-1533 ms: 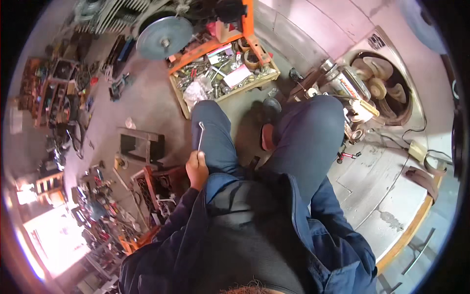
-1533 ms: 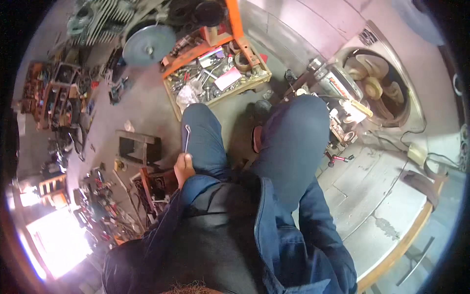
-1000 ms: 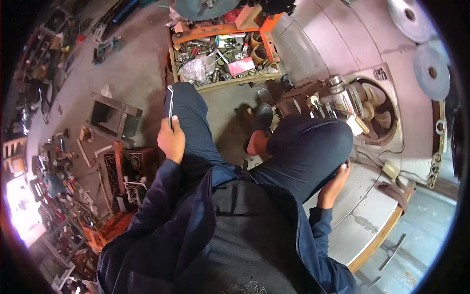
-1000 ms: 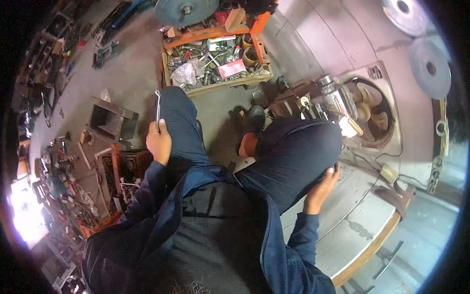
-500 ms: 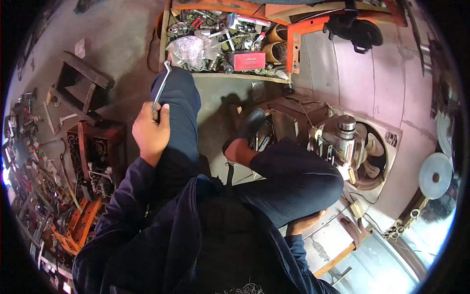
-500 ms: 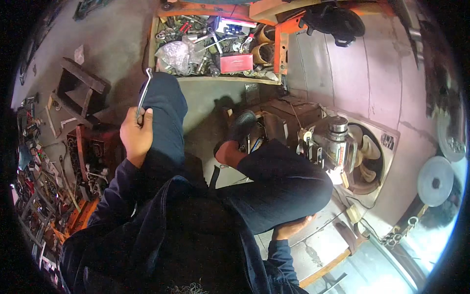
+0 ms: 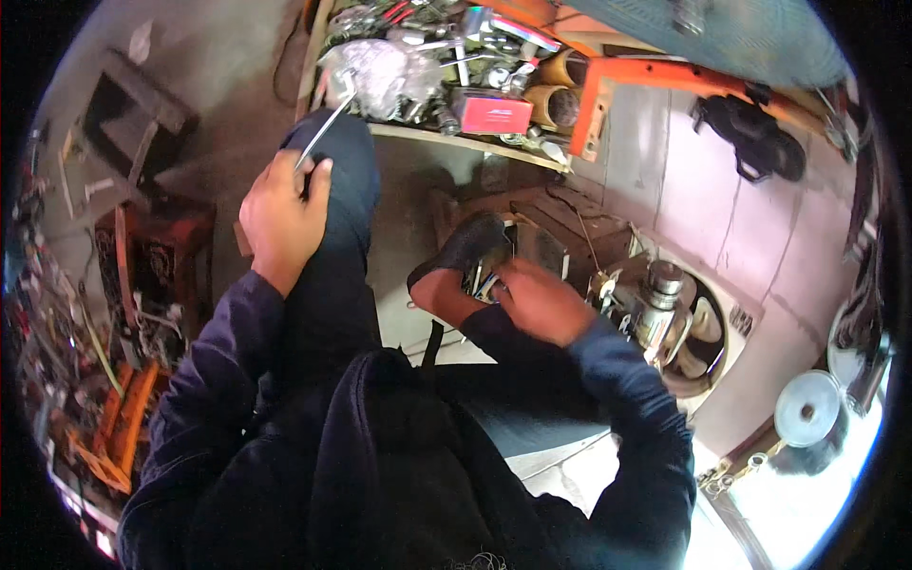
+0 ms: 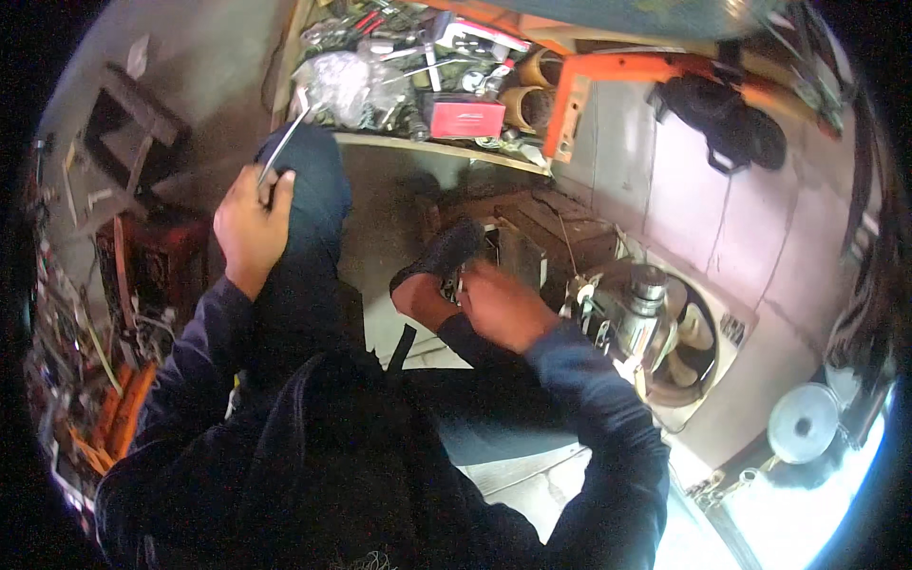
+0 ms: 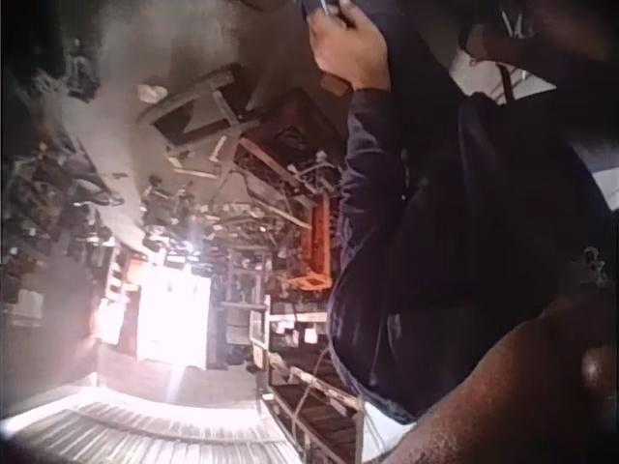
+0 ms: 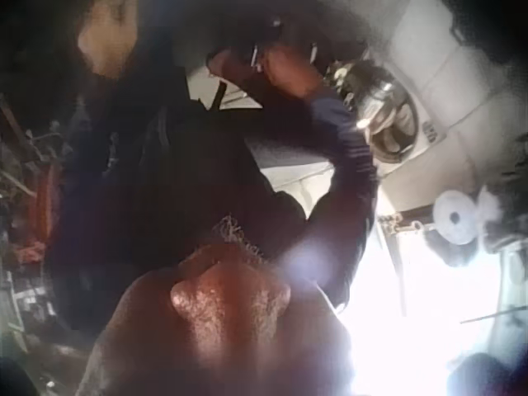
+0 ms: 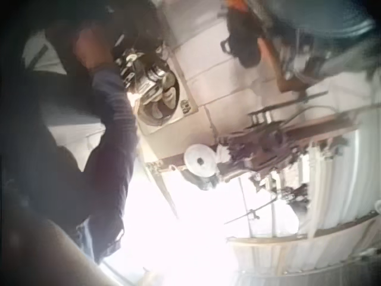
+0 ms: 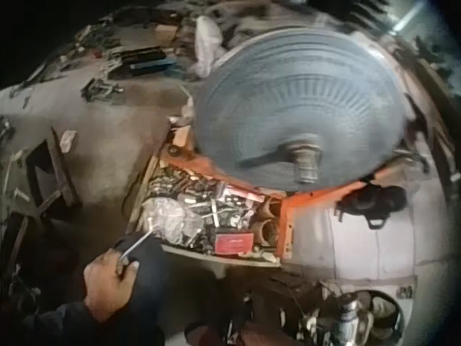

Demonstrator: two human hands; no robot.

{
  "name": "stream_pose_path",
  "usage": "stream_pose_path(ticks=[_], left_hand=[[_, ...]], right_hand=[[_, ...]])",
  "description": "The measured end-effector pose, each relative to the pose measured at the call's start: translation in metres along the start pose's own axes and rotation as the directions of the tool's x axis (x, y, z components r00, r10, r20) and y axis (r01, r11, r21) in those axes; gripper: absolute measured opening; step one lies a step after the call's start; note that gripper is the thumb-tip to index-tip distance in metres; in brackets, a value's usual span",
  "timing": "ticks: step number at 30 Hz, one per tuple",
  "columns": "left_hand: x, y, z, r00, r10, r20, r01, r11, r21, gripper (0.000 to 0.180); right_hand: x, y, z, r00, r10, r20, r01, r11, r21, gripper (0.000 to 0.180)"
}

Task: The person measures and adjusts engine components using dial indicators, then uses a wrench and a hex key to loosen or tighten parts.

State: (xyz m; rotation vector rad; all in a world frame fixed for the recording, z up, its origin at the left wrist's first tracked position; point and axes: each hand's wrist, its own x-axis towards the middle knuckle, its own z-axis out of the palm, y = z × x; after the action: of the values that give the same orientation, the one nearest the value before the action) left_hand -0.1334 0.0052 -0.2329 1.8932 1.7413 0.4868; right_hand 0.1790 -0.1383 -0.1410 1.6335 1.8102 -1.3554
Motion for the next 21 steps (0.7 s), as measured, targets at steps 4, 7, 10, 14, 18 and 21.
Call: stream_pose_path(ticks=[4,7,10,14,18,21], left_hand=[[0.002,0.000,-0.003,0.999,-0.022,-0.028,0.024,0.997,0.070,0.026],[0.006,-0.003,-0.008,0.997,-0.069,-0.040,0.074,0.989,0.126,0.028],[0.007,-0.004,-0.006,0.997,-0.065,-0.036,0.070,0.987,0.145,0.029],[0.009,-0.004,-0.003,0.996,-0.048,-0.071,0.060,0.981,0.183,0.028],[0.016,0.005,0.010,0.999,0.004,-0.048,0.006,0.980,0.197,0.029],[0.005,0.014,0.017,0.999,-0.055,-0.002,0.054,0.974,0.222,0.036]], right_hand=[[0.136,0.101,0.068,0.984,0.152,0.090,-0.086,0.855,-0.511,0.035],[0.220,0.191,0.126,0.989,0.103,-0.107,-0.144,0.836,-0.529,0.033],[0.266,0.257,0.155,0.988,0.115,-0.099,-0.151,0.772,-0.617,0.038],[0.286,0.317,0.177,0.938,0.102,-0.332,-0.272,0.808,-0.523,0.031],[0.288,0.386,0.205,0.750,0.084,-0.657,-0.107,0.994,0.005,0.021],[0.295,0.370,0.204,0.713,0.103,-0.693,-0.158,0.987,-0.015,0.023]])
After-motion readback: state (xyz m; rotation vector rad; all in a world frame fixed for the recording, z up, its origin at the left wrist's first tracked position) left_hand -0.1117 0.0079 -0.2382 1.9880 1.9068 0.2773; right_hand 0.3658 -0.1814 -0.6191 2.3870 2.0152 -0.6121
